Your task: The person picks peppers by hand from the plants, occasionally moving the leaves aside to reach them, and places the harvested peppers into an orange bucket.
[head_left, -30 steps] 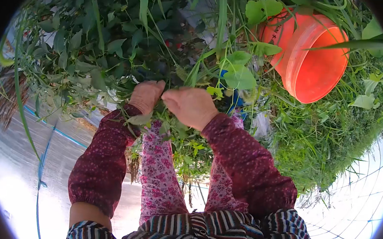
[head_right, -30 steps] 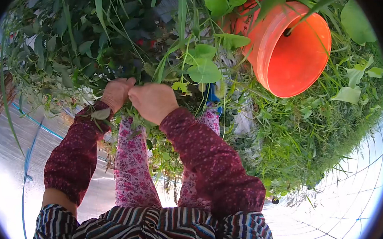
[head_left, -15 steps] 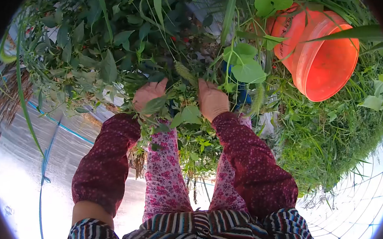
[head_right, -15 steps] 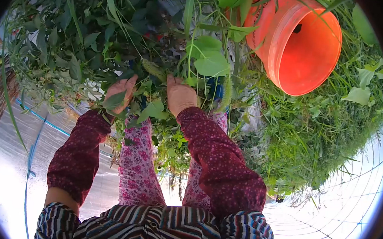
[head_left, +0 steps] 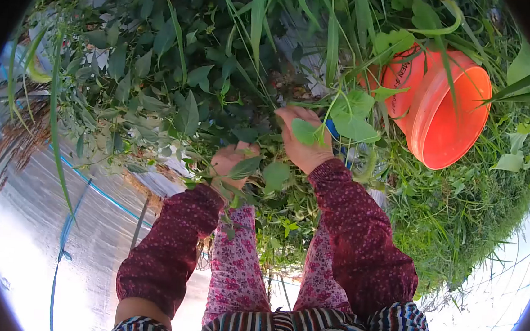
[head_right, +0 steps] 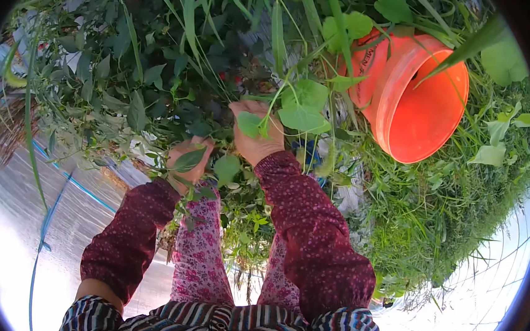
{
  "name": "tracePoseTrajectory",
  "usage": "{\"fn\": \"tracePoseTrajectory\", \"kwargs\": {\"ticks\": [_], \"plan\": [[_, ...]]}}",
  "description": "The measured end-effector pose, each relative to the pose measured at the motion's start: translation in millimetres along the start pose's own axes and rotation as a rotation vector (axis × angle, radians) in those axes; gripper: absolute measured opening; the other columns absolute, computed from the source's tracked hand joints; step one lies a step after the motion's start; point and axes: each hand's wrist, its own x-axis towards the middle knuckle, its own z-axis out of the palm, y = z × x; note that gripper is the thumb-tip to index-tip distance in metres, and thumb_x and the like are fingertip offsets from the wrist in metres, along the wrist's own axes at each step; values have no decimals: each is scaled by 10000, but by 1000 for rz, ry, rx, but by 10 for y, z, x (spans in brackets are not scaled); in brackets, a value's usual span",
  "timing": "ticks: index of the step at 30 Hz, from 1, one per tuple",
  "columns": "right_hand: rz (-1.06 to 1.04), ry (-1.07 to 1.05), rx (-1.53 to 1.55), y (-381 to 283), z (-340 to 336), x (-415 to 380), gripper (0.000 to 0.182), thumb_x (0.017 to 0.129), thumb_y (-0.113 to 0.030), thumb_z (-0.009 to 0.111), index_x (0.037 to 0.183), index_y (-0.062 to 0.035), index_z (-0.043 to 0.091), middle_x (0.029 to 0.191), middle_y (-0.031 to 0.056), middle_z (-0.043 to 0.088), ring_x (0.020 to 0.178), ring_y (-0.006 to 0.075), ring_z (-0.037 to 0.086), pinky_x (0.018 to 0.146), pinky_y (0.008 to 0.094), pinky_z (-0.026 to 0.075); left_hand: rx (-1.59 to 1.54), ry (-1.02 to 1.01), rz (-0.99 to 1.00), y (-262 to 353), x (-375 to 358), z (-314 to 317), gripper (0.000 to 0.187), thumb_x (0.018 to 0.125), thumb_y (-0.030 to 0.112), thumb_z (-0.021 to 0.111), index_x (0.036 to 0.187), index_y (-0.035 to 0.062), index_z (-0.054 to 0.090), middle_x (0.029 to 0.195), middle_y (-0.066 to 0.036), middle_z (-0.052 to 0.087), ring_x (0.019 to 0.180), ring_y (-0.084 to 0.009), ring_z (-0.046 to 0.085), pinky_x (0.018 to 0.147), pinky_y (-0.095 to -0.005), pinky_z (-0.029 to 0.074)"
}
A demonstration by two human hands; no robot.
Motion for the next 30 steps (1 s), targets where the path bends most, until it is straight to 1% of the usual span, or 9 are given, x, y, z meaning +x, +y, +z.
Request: {"fn": "tracePoseTrajectory", "kwargs": {"ticks": [4,7,11,15,17,18,23,25,30], "plan": [[70,-172,392,-240,179,246,257,822,-120,571,1078,-100,595,1048,132,633,951,321,597,816,392,477,-12,-11,-103,34,55,-147,341,788,150,599,1116,80,539,1047,-108,544,723,-292,593,588,-378,476],[230,-439,255,-274,320,298,311,813,-128,584,1123,-112,590,1048,133,630,942,286,611,785,370,481,-69,-32,-218,-19,189,-327,342,795,147,593,1125,81,531,1056,-103,538,744,-299,601,599,-387,483],[790,-259,1213,-210,164,271,359,848,-169,560,1201,-104,564,1186,71,582,986,184,582,786,353,495,-485,228,-232,331,512,-990,358,745,26,612,1095,66,548,1039,-133,565,779,-305,612,630,-392,504],[654,84,1768,-119,21,239,369,898,-240,543,1245,-115,534,1203,56,566,973,208,587,747,374,511,-502,413,-66,667,853,-1139,383,716,7,637,1086,66,558,1033,-133,578,842,-287,611,670,-369,507],[680,250,2079,-206,-169,248,386,930,-258,506,1283,-102,486,1224,106,540,1015,244,569,828,389,500,-123,390,174,814,990,-1191,385,703,55,661,1077,73,572,1074,-113,572,949,-273,592,747,-352,494],[349,321,2017,-265,-221,235,343,958,-304,462,1232,-101,505,1171,133,559,1014,274,568,865,407,491,-118,393,175,864,1050,-1169,385,703,55,661,1077,73,572,1074,-113,572,949,-273,592,747,-352,494],[538,367,2319,-370,-455,273,439,959,-412,390,1252,-96,471,1203,124,524,1085,291,520,953,438,427,-73,354,162,994,1261,-1050,342,713,198,654,1022,63,597,1140,-93,549,1049,-263,549,834,-341,460],[312,278,2370,-179,-348,224,325,966,-318,441,1209,-111,500,1129,122,577,1012,289,567,875,412,488,-83,327,210,942,1271,-1121,333,714,226,647,1000,62,596,1107,-80,569,1014,-261,569,837,-344,467],[427,121,2255,177,-404,131,372,948,-262,464,1292,-120,448,1159,108,573,890,237,606,533,300,459,-179,394,64,430,1568,-1413,215,769,45,589,980,14,556,924,-166,595,865,-343,594,770,-411,494]]}}
